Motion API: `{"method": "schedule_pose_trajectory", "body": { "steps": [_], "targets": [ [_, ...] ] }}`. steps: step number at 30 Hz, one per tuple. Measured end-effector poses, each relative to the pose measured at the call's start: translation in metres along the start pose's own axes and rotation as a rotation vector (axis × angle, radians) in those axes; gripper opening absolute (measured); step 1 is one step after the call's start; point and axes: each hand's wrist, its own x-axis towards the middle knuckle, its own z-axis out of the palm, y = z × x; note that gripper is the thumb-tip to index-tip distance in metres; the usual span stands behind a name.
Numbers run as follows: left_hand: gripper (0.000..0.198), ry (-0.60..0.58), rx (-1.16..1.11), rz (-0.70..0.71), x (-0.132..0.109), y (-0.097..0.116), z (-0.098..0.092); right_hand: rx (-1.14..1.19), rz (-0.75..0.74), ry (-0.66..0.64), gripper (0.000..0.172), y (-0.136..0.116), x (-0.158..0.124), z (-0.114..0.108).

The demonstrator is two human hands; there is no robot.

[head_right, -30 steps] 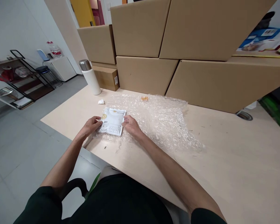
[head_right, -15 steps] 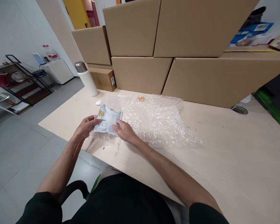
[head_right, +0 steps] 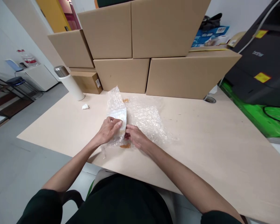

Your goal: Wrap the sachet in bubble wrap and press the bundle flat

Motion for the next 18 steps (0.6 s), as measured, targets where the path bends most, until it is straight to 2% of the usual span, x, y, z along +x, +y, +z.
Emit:
{"method": "schedule_pose_trajectory", "body": {
  "steps": [2, 6, 9, 11, 13, 15, 18],
  "targets": [
    [0.049, -0.055, 0.138, 0.017, 0.001, 0.003, 0.010, -0.179, -0.059, 0.044, 0.015, -0.002, -0.008, -0.014],
    [0.045, -0.116, 0.290, 0.018, 0.001, 0.011, 0.015, -0.652, -0.379, 0.228, 0.027, -0.008, -0.013, -0.020],
    [0.038, -0.122, 0.285, -0.004, 0.001, 0.009, 0.010, -0.852, -0.458, 0.100, 0.028, -0.010, -0.007, -0.010],
    [0.038, -0.006, 0.242, -0.100, 0.000, -0.002, 0.004, -0.935, -0.426, 0.036, 0.027, -0.009, -0.003, -0.002],
    [0.048, 0.120, 0.069, -0.260, -0.002, -0.019, -0.003, -0.970, -0.402, 0.036, 0.029, -0.009, -0.001, 0.002],
    [0.063, 0.133, -0.278, -0.392, -0.006, -0.034, -0.009, -0.950, -0.386, 0.035, 0.034, -0.011, -0.002, 0.003],
    [0.073, 0.166, -0.684, -0.390, -0.011, -0.037, -0.016, -0.827, -0.310, 0.014, 0.043, -0.017, -0.009, -0.001]
  ]
}}
